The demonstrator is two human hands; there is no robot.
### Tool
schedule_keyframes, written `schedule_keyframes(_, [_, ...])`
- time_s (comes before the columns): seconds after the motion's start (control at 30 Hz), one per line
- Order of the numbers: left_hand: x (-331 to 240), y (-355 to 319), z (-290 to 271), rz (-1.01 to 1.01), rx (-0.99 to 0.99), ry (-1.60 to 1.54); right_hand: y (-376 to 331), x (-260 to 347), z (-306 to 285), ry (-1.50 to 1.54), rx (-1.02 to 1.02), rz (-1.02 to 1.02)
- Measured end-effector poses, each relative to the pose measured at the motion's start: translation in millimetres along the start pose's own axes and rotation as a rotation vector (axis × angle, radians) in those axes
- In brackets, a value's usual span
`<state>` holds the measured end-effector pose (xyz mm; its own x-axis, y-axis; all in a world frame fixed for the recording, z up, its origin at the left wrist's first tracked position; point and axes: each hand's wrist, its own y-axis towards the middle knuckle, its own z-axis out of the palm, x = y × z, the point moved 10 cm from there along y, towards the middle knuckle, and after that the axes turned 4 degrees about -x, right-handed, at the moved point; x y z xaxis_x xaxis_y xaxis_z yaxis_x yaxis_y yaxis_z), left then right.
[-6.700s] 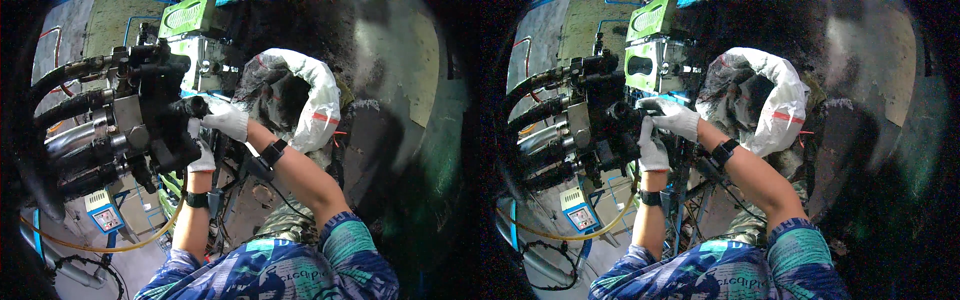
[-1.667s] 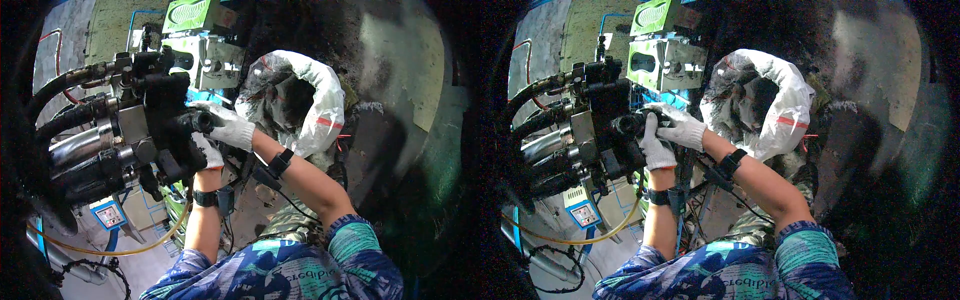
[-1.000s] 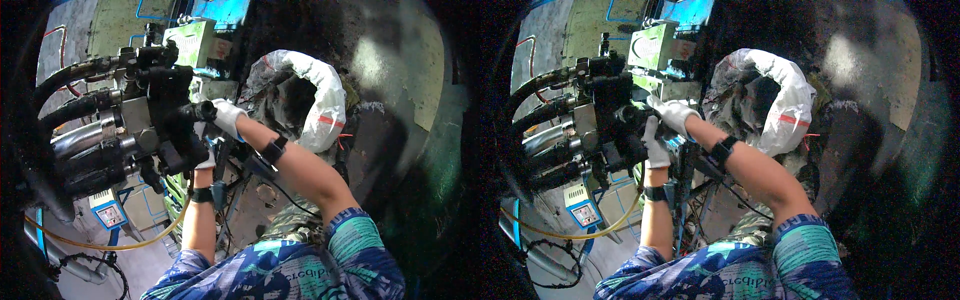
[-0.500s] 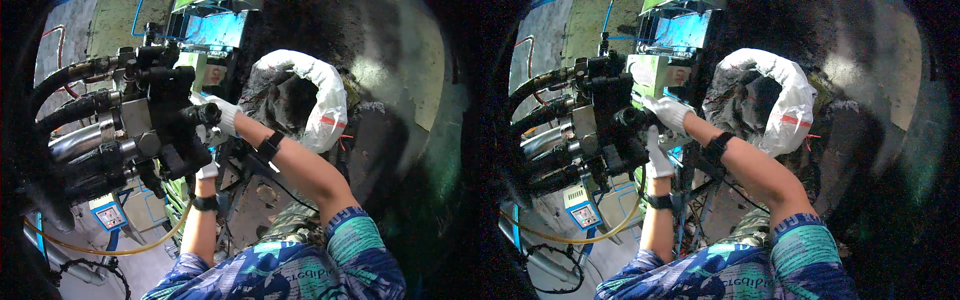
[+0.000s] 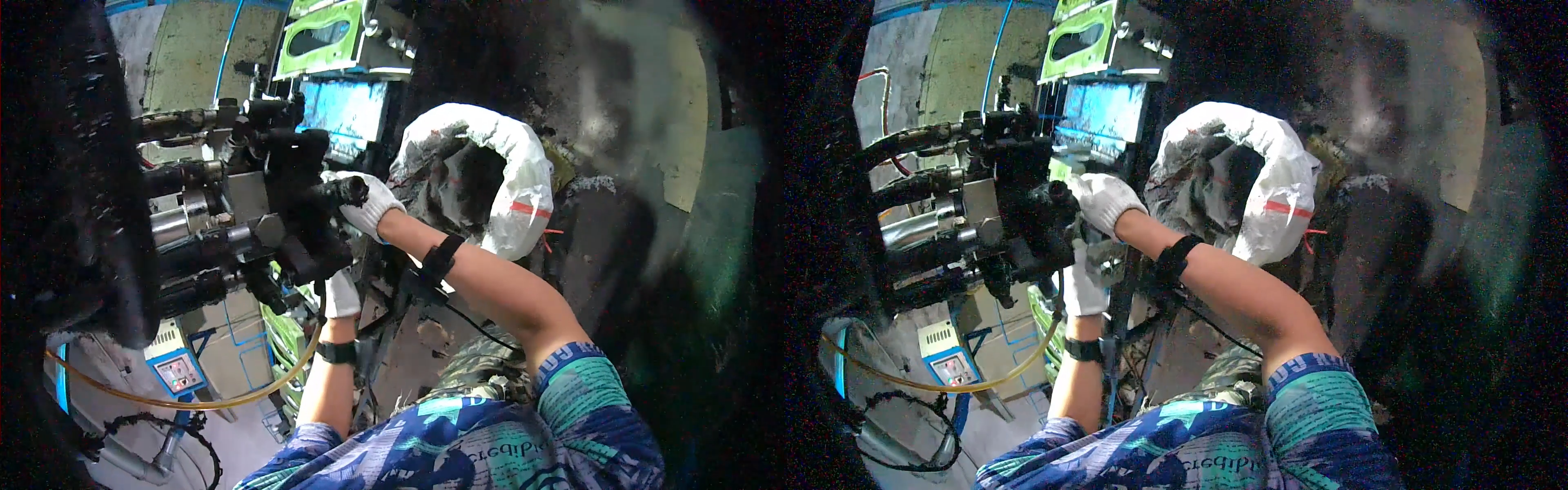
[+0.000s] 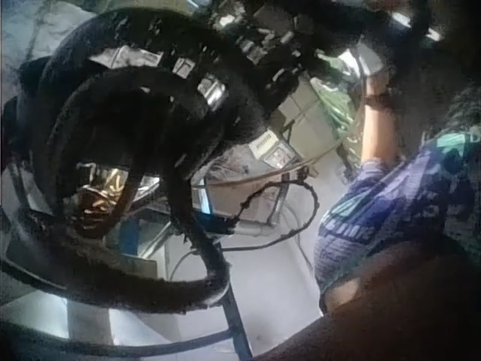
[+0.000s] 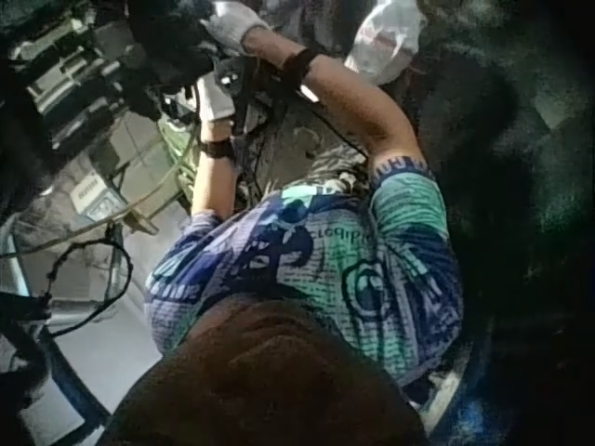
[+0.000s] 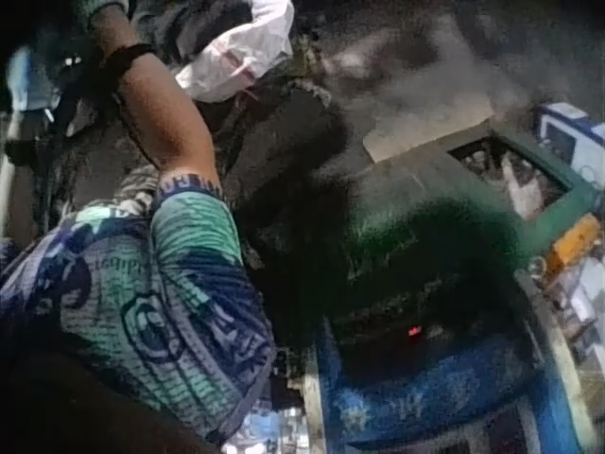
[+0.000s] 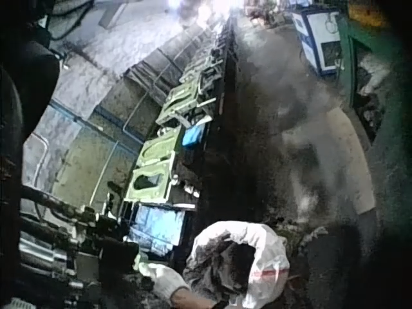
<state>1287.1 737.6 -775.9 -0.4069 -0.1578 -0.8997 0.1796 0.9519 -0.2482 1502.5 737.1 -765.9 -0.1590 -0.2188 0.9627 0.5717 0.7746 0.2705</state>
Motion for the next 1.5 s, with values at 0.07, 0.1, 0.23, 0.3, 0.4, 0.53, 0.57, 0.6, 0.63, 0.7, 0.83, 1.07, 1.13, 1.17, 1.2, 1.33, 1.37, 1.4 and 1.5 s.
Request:
schedule_keyframes(0.07, [-6.9, 14.0, 12.6, 0.084, 0.068, 0.016, -16.5, -29.3, 6.2, 0.062, 0.199, 0.204])
schedule_keyframes(0.1, [-5.3, 20.9, 16.8, 0.126, 0.061, 0.043, -26.1, -32.5, 0.3, -0.019, 0.236, 0.175])
schedule_keyframes(0.23, [-11.5, 36.3, 28.4, 0.309, 0.042, 0.134, -66.7, -37.6, -51.9, -0.08, 0.139, 0.117])
schedule_keyframes(0.3, [-29.7, 16.1, 33.9, 0.535, -0.004, 0.603, -100.7, -65.7, -83.6, 0.054, 0.132, 0.424])
schedule_keyframes(0.4, [-31.0, -4.0, 23.2, 0.401, -0.009, -0.065, -153.7, -78.9, -127.5, 0.34, 0.015, 0.677])
schedule_keyframes(0.53, [-46.0, 11.4, 47.0, 0.244, 0.201, -0.009, -184.9, -85.4, -183.3, 0.047, -0.13, 0.664])
schedule_keyframes(0.57, [-52.6, 17.1, 55.5, 0.222, 0.301, -0.047, -193.7, -83.9, -194.5, -0.001, -0.105, 0.608])
schedule_keyframes(0.6, [-62.0, 20.8, 59.2, 0.273, 0.313, 0.056, -203.4, -76.4, -206.0, -0.193, -0.098, 0.527])
schedule_keyframes(0.63, [-66.0, 23.4, 66.2, 0.27, 0.36, 0.0, -218.4, -77.1, -219.2, -0.231, -0.146, 0.514])
schedule_keyframes(0.7, [-71.8, 20.8, 68.3, 0.351, 0.329, 0.024, -269.0, -95.7, -243.6, -0.091, -0.285, 0.735])
schedule_keyframes(0.83, [-47.2, 0.5, 61.1, 0.454, 0.195, 0.227, -365.9, -93.1, -285.2, -0.005, -0.495, 0.766])
schedule_keyframes(1.07, [-29.8, 66.4, 87.9, 0.509, 0.517, -0.079, -553.8, -105.1, -276.9, 0.095, -0.878, 1.153])
schedule_keyframes(1.13, [-30.7, 85.5, 107.7, 0.484, 0.573, -0.033, -578.8, -102.3, -262.2, 0.065, -0.892, 1.18])
schedule_keyframes(1.17, [-35.6, 87.9, 116.6, 0.494, 0.592, -0.065, -586.1, -97.9, -254.5, 0.004, -0.857, 1.172])
schedule_keyframes(1.2, [-40.2, 84.5, 127.3, 0.507, 0.611, -0.093, -594.1, -95.7, -247.8, -0.02, -0.844, 1.195])
schedule_keyframes(1.33, [-48.6, 65.4, 149.8, 0.307, 0.576, -0.563, -608.3, -78.8, -235.6, -0.027, -0.881, 1.158])
schedule_keyframes(1.37, [-51.1, 61.4, 142.2, 0.341, 0.463, -0.569, -615.8, -78.8, -230.3, 0.009, -0.888, 1.231])
schedule_keyframes(1.4, [-56.0, 62.3, 133.5, 0.417, 0.393, -0.43, -619.5, -81.7, -223.1, 0.034, -0.847, 1.271])
schedule_keyframes(1.5, [-75.0, 69.6, 126.5, 0.494, 0.522, -0.09, -639.2, -82.3, -219.3, -0.091, -0.843, 1.389])
